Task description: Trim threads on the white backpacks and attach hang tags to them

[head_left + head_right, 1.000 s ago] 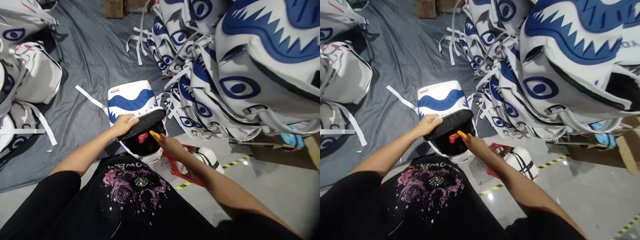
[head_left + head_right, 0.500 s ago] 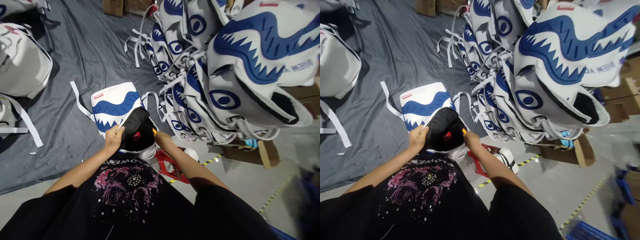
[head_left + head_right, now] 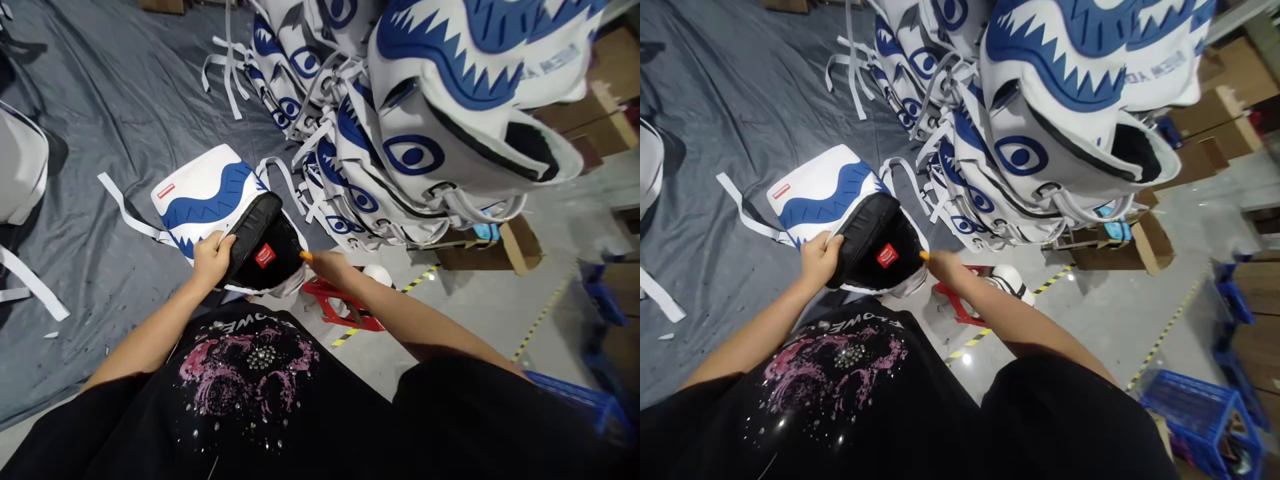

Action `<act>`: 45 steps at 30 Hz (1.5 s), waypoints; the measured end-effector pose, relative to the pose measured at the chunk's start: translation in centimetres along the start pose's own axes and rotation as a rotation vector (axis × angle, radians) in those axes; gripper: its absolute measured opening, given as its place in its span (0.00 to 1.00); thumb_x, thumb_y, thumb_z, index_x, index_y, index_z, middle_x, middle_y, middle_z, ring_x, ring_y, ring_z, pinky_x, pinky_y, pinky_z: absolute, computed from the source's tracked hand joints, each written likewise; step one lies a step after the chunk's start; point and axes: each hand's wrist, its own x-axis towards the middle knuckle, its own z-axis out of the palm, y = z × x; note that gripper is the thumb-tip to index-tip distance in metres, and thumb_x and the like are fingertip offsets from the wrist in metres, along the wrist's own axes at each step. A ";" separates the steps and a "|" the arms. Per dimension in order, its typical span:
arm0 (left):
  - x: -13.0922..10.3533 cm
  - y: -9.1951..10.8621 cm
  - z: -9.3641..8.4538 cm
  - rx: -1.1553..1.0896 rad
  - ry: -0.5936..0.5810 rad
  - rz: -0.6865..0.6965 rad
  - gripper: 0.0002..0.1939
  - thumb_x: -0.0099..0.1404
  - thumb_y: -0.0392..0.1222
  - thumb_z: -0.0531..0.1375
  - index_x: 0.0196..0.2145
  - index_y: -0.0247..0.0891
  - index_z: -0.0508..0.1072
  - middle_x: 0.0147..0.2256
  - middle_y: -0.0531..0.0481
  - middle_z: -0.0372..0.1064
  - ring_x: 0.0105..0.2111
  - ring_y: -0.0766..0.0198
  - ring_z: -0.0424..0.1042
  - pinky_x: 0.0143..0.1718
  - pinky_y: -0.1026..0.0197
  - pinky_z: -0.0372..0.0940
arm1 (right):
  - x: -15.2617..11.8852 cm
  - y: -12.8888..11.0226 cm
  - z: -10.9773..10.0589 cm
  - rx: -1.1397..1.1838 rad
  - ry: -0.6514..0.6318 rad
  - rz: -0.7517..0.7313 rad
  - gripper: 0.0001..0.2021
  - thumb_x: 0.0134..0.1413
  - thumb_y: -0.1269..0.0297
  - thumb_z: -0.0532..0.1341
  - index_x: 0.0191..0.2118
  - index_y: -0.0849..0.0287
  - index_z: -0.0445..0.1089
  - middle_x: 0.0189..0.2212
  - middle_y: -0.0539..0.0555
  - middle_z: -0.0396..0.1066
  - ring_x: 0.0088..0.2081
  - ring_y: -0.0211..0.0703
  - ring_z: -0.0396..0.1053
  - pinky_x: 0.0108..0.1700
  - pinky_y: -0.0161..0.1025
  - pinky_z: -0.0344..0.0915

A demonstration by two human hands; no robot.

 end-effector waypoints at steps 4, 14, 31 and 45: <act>0.2 1.1 0.2 0.034 -0.072 0.055 0.20 0.65 0.50 0.55 0.20 0.40 0.57 0.17 0.57 0.50 0.20 0.69 0.52 0.25 0.63 0.49 | -1.8 -1.6 2.1 -0.064 -0.067 -0.073 0.22 0.67 0.47 0.52 0.51 0.61 0.70 0.37 0.65 0.77 0.41 0.56 0.77 0.40 0.41 0.66; -0.6 2.6 0.7 0.112 -0.134 0.152 0.19 0.67 0.50 0.54 0.20 0.39 0.62 0.18 0.57 0.54 0.20 0.69 0.55 0.24 0.64 0.50 | 5.7 -8.3 4.6 0.051 0.059 -0.296 0.23 0.71 0.55 0.48 0.61 0.66 0.62 0.49 0.68 0.75 0.50 0.53 0.74 0.48 0.39 0.64; 2.5 0.2 -0.5 0.170 0.037 0.147 0.20 0.66 0.51 0.55 0.21 0.40 0.58 0.18 0.57 0.49 0.21 0.68 0.52 0.26 0.62 0.48 | 2.1 -2.5 6.4 -0.048 0.140 -0.194 0.28 0.71 0.48 0.43 0.58 0.68 0.63 0.43 0.70 0.76 0.44 0.55 0.75 0.40 0.38 0.61; 0.8 0.3 0.9 0.082 -0.008 0.136 0.20 0.66 0.52 0.55 0.21 0.39 0.61 0.18 0.56 0.55 0.21 0.68 0.55 0.26 0.63 0.51 | 8.4 -7.2 7.6 -0.009 0.202 -0.194 0.25 0.72 0.52 0.45 0.58 0.68 0.63 0.43 0.66 0.76 0.44 0.50 0.74 0.42 0.38 0.61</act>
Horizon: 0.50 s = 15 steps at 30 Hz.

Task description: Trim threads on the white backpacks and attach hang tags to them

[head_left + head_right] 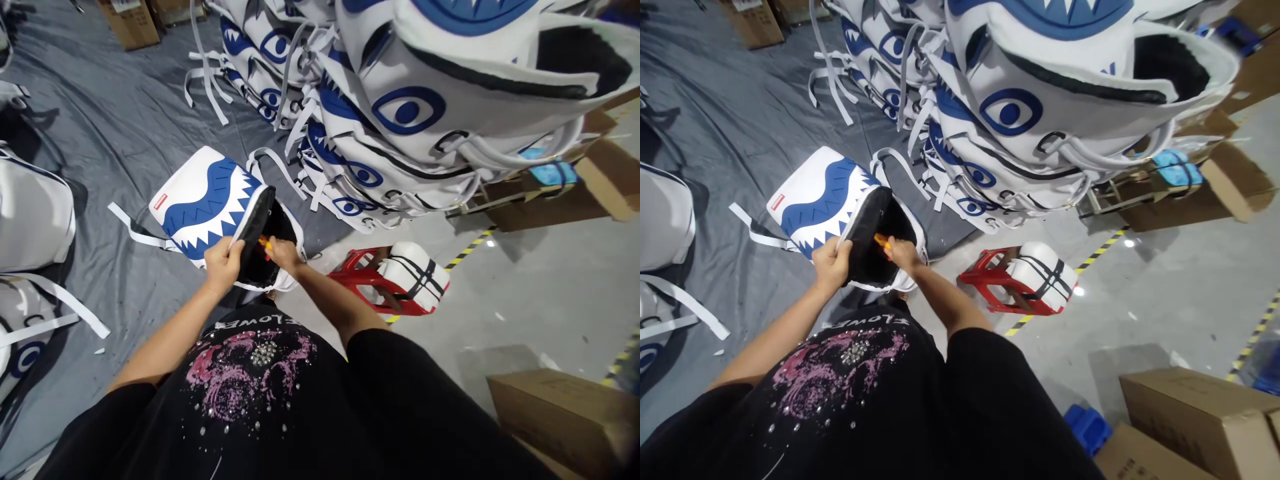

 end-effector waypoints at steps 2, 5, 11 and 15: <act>-0.3 -0.1 -0.2 0.026 0.048 -0.003 0.20 0.66 0.51 0.55 0.20 0.39 0.59 0.18 0.57 0.52 0.20 0.69 0.54 0.25 0.63 0.50 | 1.1 -0.7 0.5 0.039 0.032 0.158 0.26 0.73 0.56 0.38 0.59 0.69 0.62 0.42 0.67 0.76 0.42 0.49 0.75 0.38 0.36 0.62; 0.0 -1.1 -1.0 0.093 0.134 -0.021 0.21 0.66 0.51 0.55 0.19 0.39 0.57 0.18 0.58 0.48 0.20 0.69 0.51 0.25 0.63 0.48 | 1.9 -0.6 0.8 0.124 0.089 0.344 0.29 0.73 0.60 0.30 0.61 0.70 0.60 0.44 0.68 0.76 0.43 0.50 0.76 0.37 0.37 0.63; 2.5 -2.5 -1.4 0.151 0.123 0.007 0.20 0.65 0.52 0.54 0.21 0.39 0.61 0.18 0.57 0.50 0.21 0.68 0.53 0.26 0.63 0.50 | 0.9 -0.5 1.0 0.312 0.058 0.100 0.25 0.71 0.48 0.47 0.60 0.61 0.64 0.43 0.61 0.78 0.45 0.51 0.76 0.41 0.37 0.65; 4.4 -2.4 -2.2 0.177 0.063 0.075 0.20 0.65 0.51 0.54 0.19 0.40 0.58 0.18 0.57 0.48 0.21 0.68 0.53 0.26 0.62 0.50 | -0.2 -1.5 1.2 0.343 0.053 0.168 0.26 0.71 0.49 0.45 0.61 0.62 0.64 0.44 0.62 0.78 0.45 0.50 0.76 0.41 0.36 0.65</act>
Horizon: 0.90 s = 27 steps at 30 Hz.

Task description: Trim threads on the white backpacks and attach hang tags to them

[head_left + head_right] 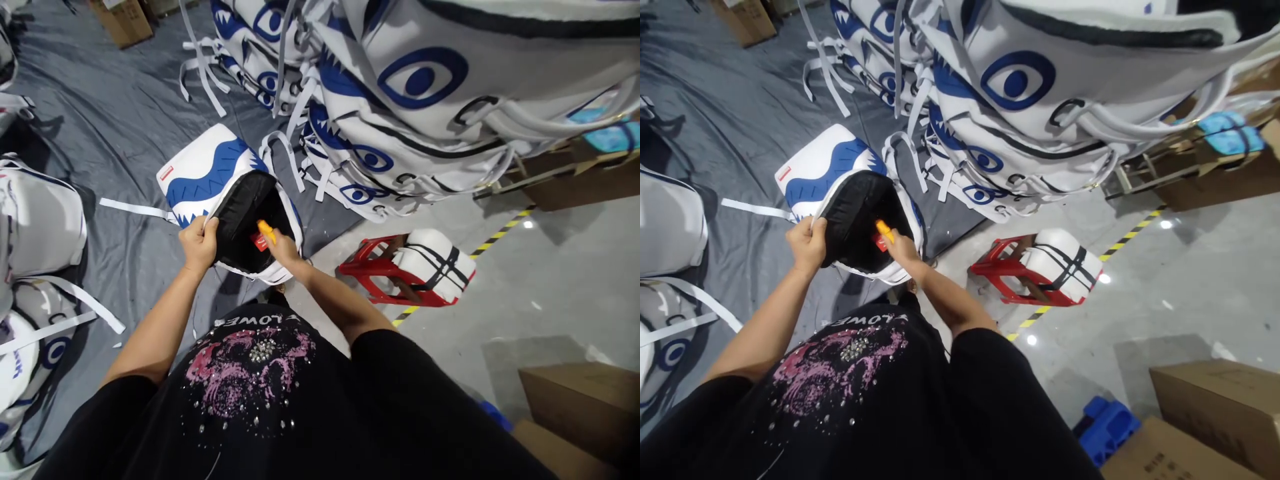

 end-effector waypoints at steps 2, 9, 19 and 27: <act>0.9 -0.1 -0.5 0.044 -0.013 0.024 0.19 0.65 0.52 0.54 0.20 0.40 0.59 0.18 0.56 0.50 0.21 0.68 0.54 0.26 0.62 0.50 | -0.5 -0.3 0.2 0.024 -0.052 -0.056 0.26 0.68 0.46 0.52 0.61 0.58 0.65 0.43 0.60 0.78 0.44 0.51 0.77 0.41 0.35 0.65; 2.4 -0.4 -1.2 0.133 -0.111 0.037 0.17 0.65 0.50 0.55 0.22 0.40 0.61 0.19 0.55 0.55 0.22 0.66 0.58 0.27 0.62 0.52 | -0.4 -0.3 0.1 0.038 -0.031 0.044 0.27 0.72 0.49 0.43 0.60 0.63 0.64 0.44 0.63 0.78 0.46 0.52 0.77 0.41 0.37 0.66; 2.4 -1.7 -1.1 0.261 -0.097 -0.035 0.15 0.68 0.48 0.54 0.25 0.41 0.67 0.21 0.51 0.64 0.25 0.61 0.66 0.30 0.60 0.54 | -1.9 -0.9 -0.1 -0.046 -0.144 -0.034 0.26 0.72 0.51 0.43 0.62 0.61 0.64 0.46 0.64 0.77 0.46 0.51 0.77 0.41 0.35 0.66; -2.0 2.2 0.2 0.239 -0.285 0.138 0.14 0.70 0.47 0.53 0.35 0.39 0.75 0.36 0.43 0.74 0.41 0.55 0.73 0.42 0.57 0.68 | 0.2 -3.4 -7.6 -0.242 -0.269 -0.178 0.25 0.69 0.47 0.48 0.57 0.58 0.70 0.50 0.63 0.76 0.51 0.55 0.74 0.47 0.40 0.67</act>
